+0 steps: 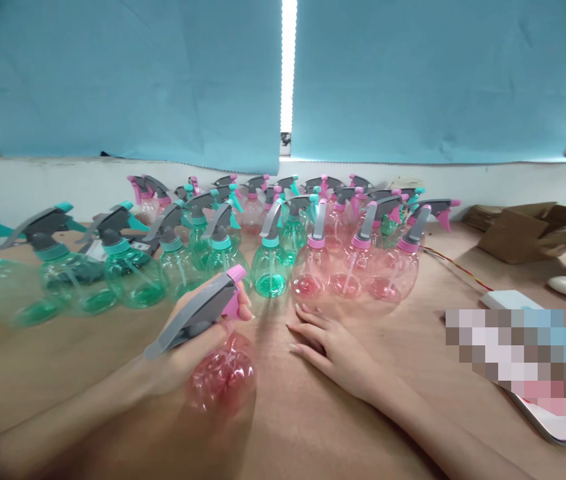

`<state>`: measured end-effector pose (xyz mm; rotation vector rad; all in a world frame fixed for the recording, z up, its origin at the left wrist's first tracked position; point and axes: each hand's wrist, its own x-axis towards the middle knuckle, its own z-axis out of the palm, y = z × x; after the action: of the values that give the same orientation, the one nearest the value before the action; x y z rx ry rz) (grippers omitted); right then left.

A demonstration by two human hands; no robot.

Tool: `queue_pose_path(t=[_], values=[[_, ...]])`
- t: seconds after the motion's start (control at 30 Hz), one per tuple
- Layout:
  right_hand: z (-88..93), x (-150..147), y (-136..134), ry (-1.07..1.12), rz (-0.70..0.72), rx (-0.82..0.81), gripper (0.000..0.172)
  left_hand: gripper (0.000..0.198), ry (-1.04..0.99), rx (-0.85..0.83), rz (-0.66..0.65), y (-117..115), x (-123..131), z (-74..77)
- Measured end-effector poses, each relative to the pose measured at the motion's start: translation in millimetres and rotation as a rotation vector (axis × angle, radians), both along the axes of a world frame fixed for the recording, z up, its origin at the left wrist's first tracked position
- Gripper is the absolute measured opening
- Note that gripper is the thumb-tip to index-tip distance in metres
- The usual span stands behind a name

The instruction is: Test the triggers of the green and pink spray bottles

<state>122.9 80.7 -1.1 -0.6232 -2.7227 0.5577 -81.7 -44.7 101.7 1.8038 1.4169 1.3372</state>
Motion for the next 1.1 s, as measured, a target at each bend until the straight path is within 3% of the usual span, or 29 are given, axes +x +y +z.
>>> queue_pose_path(t=[0.4,0.53,0.67,1.1], values=[[4.5,-1.1,-1.3,-0.03,-0.013,0.032,0.041,0.01,0.009,-0.053,-0.024,-2.1,-0.7,4.7],[3.6,-0.5,-0.8,-0.006,-0.01,0.024,0.04,0.023,-0.016,-0.09,-0.051,-2.6,-0.8,2.9],[4.7,-0.4,-1.5,-0.011,-0.022,0.021,0.04,0.034,0.002,-0.03,0.032,-2.4,0.5,-2.2],[6.7,-1.4,-2.1,-0.058,-0.015,0.046,0.042,0.025,0.054,0.02,0.076,-2.4,0.0,-8.3]])
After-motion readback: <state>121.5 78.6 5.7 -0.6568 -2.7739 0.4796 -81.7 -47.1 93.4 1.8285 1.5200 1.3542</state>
